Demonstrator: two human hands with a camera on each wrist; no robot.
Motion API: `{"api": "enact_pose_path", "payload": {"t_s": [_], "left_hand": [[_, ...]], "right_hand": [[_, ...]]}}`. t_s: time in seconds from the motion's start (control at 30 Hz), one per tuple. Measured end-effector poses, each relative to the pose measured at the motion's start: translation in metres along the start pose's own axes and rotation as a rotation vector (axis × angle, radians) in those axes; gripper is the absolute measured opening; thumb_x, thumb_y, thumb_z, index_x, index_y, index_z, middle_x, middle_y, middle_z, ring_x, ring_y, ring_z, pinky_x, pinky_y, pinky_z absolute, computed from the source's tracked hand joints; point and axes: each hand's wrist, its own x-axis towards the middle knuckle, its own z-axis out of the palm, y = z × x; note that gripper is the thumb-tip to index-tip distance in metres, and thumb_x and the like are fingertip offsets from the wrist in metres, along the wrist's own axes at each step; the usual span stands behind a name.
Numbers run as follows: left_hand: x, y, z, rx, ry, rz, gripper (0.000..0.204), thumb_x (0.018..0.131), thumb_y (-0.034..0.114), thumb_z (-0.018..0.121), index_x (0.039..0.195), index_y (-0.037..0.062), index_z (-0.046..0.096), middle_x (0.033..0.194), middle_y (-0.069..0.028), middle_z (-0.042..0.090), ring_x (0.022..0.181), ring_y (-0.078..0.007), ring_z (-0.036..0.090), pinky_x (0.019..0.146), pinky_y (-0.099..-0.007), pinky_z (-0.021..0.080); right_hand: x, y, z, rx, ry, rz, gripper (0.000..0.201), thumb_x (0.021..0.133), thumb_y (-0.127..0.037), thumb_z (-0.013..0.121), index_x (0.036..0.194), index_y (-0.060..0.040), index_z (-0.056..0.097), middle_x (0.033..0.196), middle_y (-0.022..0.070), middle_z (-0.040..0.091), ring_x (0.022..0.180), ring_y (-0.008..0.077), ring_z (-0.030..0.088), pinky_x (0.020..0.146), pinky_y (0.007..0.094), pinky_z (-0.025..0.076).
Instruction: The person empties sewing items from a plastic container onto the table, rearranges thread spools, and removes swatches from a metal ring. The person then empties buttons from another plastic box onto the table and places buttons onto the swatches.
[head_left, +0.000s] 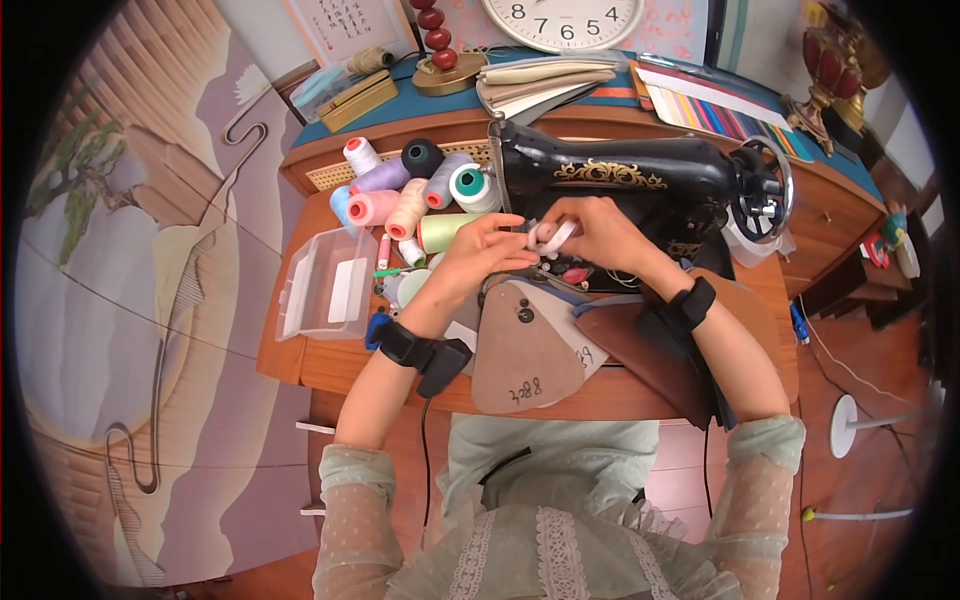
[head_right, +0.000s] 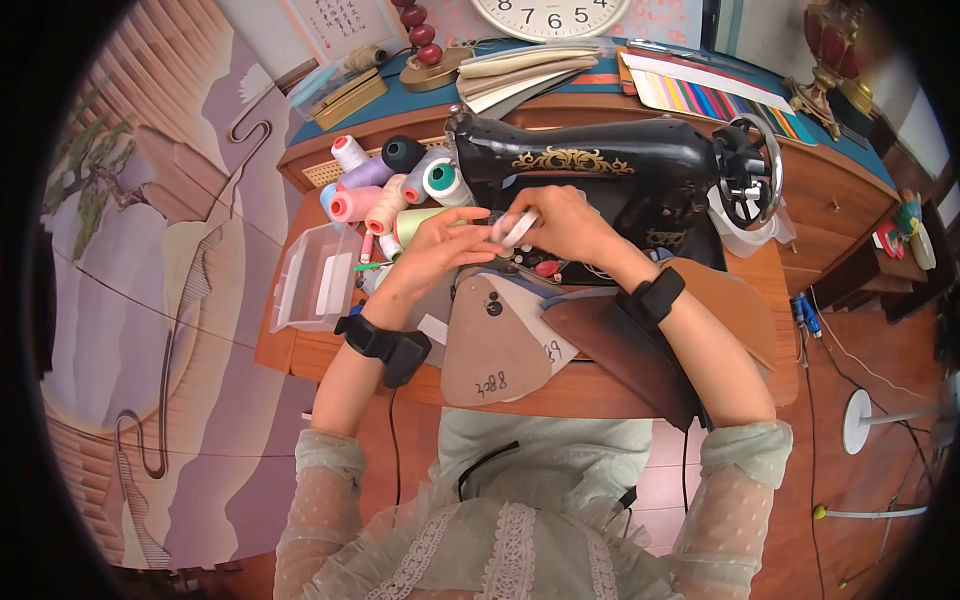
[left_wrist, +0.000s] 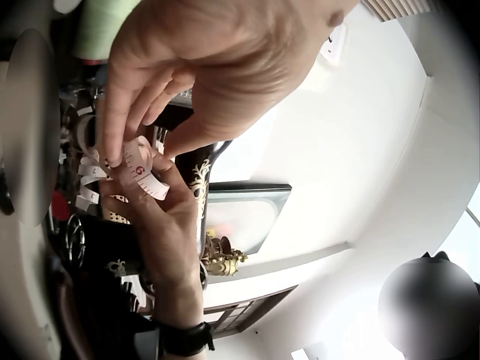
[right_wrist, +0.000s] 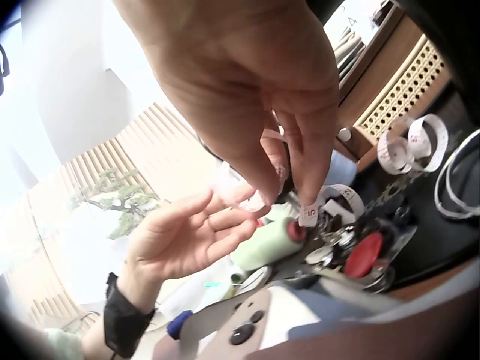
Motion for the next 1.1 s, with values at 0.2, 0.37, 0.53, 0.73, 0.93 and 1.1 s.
{"api": "enact_pose_path", "payload": {"t_s": [0.2,0.37,0.53,0.73,0.93,1.1], "left_hand": [[-0.011,-0.018,-0.005,0.638,0.055,0.171,0.029,0.086,0.017,0.065,0.106,-0.0026,0.061,0.108,-0.0145,0.064,0.094,-0.0238,0.064,0.079,-0.0337,0.052],[-0.031,-0.037,0.009,1.074,-0.044,0.372,0.038,0.080,0.022,0.067,0.109,-0.0023,0.062,0.114,-0.0228,0.058,0.114,-0.0350,0.049,0.099,-0.0395,0.040],[-0.035,-0.028,0.019,1.227,-0.090,0.295,0.039,0.083,0.020,0.065,0.114,-0.0021,0.059,0.115,-0.0216,0.058,0.112,-0.0353,0.052,0.096,-0.0406,0.043],[-0.004,-0.027,0.016,1.154,-0.070,0.266,0.033,0.086,0.013,0.059,0.113,-0.0050,0.058,0.114,-0.0233,0.059,0.110,-0.0372,0.052,0.095,-0.0424,0.042],[0.023,-0.053,0.013,1.153,-0.022,0.427,0.035,0.089,0.013,0.054,0.117,-0.0078,0.054,0.121,-0.0268,0.054,0.116,-0.0387,0.049,0.099,-0.0423,0.039],[0.009,-0.041,0.019,1.154,0.031,0.428,0.034,0.090,0.016,0.054,0.115,-0.0073,0.056,0.120,-0.0261,0.055,0.116,-0.0375,0.049,0.099,-0.0411,0.040]], "right_hand": [[0.001,0.033,0.004,-0.082,0.065,0.162,0.025,0.073,-0.010,0.069,0.096,0.0003,0.067,0.086,0.0192,0.068,0.084,0.0332,0.066,0.076,0.0371,0.051],[-0.001,0.026,0.006,-0.165,0.079,0.107,0.030,0.074,-0.006,0.065,0.103,-0.0009,0.065,0.091,0.0201,0.067,0.089,0.0358,0.064,0.079,0.0380,0.050],[-0.021,0.000,-0.013,-0.239,-0.085,0.018,0.031,0.073,-0.006,0.069,0.103,0.0011,0.065,0.097,0.0199,0.067,0.091,0.0346,0.065,0.081,0.0384,0.050],[-0.035,0.007,-0.021,-0.266,-0.198,0.086,0.031,0.073,-0.009,0.072,0.102,0.0003,0.065,0.094,0.0193,0.067,0.088,0.0350,0.065,0.078,0.0388,0.050],[-0.043,-0.004,-0.030,-0.292,-0.265,0.094,0.030,0.075,-0.015,0.071,0.101,-0.0005,0.065,0.092,0.0178,0.068,0.088,0.0344,0.065,0.077,0.0396,0.050],[-0.050,-0.008,-0.031,-0.274,-0.317,0.122,0.028,0.076,-0.017,0.070,0.100,-0.0020,0.066,0.093,0.0178,0.068,0.090,0.0341,0.064,0.078,0.0398,0.049]]}}
